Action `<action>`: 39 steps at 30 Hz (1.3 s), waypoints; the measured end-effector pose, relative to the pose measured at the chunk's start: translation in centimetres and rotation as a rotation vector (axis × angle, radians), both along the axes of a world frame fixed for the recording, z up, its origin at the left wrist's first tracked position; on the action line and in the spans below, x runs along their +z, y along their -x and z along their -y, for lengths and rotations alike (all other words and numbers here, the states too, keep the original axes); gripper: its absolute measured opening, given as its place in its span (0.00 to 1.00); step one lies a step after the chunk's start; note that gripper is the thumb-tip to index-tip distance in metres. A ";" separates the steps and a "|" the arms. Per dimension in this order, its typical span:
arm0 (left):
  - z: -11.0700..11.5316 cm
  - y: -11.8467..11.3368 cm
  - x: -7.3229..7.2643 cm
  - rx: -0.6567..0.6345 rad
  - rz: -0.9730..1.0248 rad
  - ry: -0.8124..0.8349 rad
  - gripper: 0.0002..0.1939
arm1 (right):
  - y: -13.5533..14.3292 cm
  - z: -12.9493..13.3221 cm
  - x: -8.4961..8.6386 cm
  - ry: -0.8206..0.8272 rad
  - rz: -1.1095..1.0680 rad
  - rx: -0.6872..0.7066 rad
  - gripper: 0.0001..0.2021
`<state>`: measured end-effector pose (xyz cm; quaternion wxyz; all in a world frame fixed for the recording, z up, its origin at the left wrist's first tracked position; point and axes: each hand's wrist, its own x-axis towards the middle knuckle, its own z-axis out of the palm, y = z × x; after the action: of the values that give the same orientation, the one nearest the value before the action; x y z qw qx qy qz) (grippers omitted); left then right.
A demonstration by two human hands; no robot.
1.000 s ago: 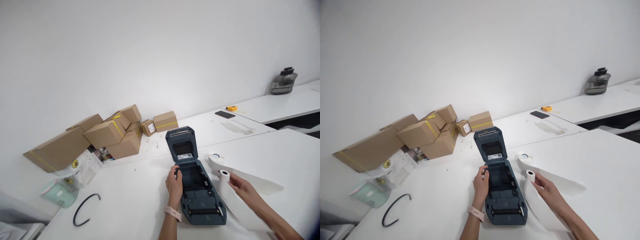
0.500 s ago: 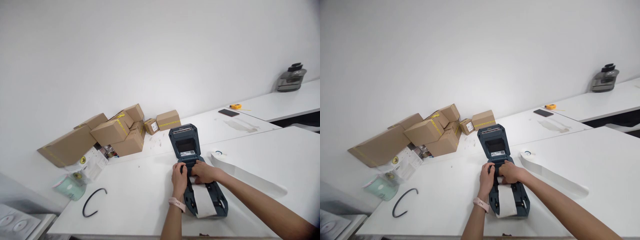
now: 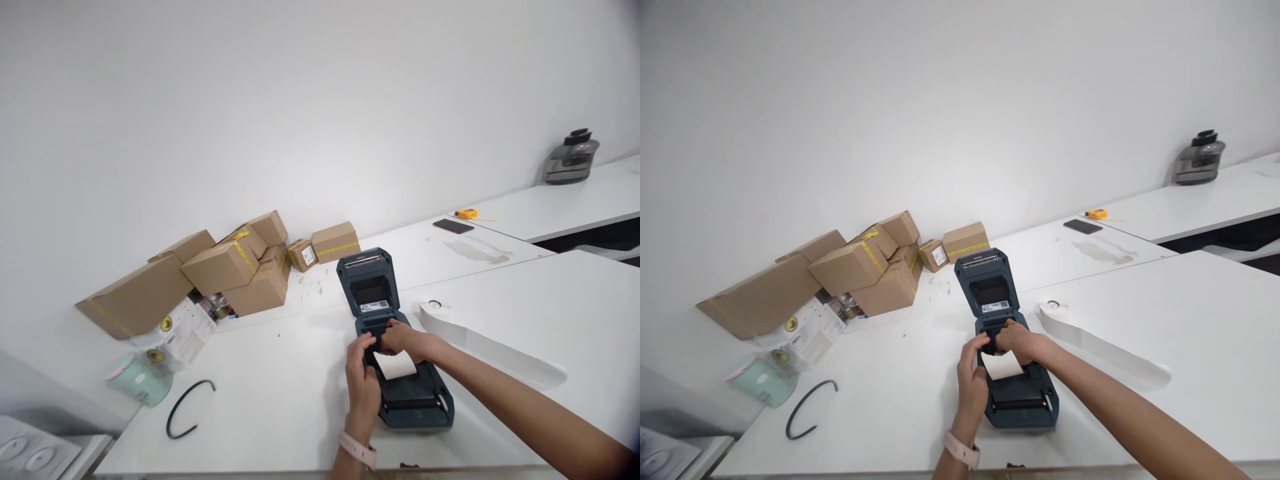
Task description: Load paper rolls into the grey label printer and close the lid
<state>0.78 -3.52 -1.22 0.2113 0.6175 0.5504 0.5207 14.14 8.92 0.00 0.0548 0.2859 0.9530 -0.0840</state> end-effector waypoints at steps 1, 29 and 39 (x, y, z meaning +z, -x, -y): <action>1.0 -0.1 0.2 -0.061 0.010 -0.016 0.32 | 0.0 0.1 0.1 0.001 0.012 0.005 0.17; 8.1 -3.9 -4.1 0.170 -0.440 -0.511 0.10 | -2.9 -6.3 14.8 0.006 -1.147 -0.440 0.30; 9.0 -5.6 -7.0 0.368 -0.419 -0.604 0.12 | -6.9 7.8 3.0 -0.164 -1.234 -0.040 0.17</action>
<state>6.33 -12.48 -8.21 -0.1927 0.6356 0.5052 0.5511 21.03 1.08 3.01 -0.5296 0.2058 0.8070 -0.1610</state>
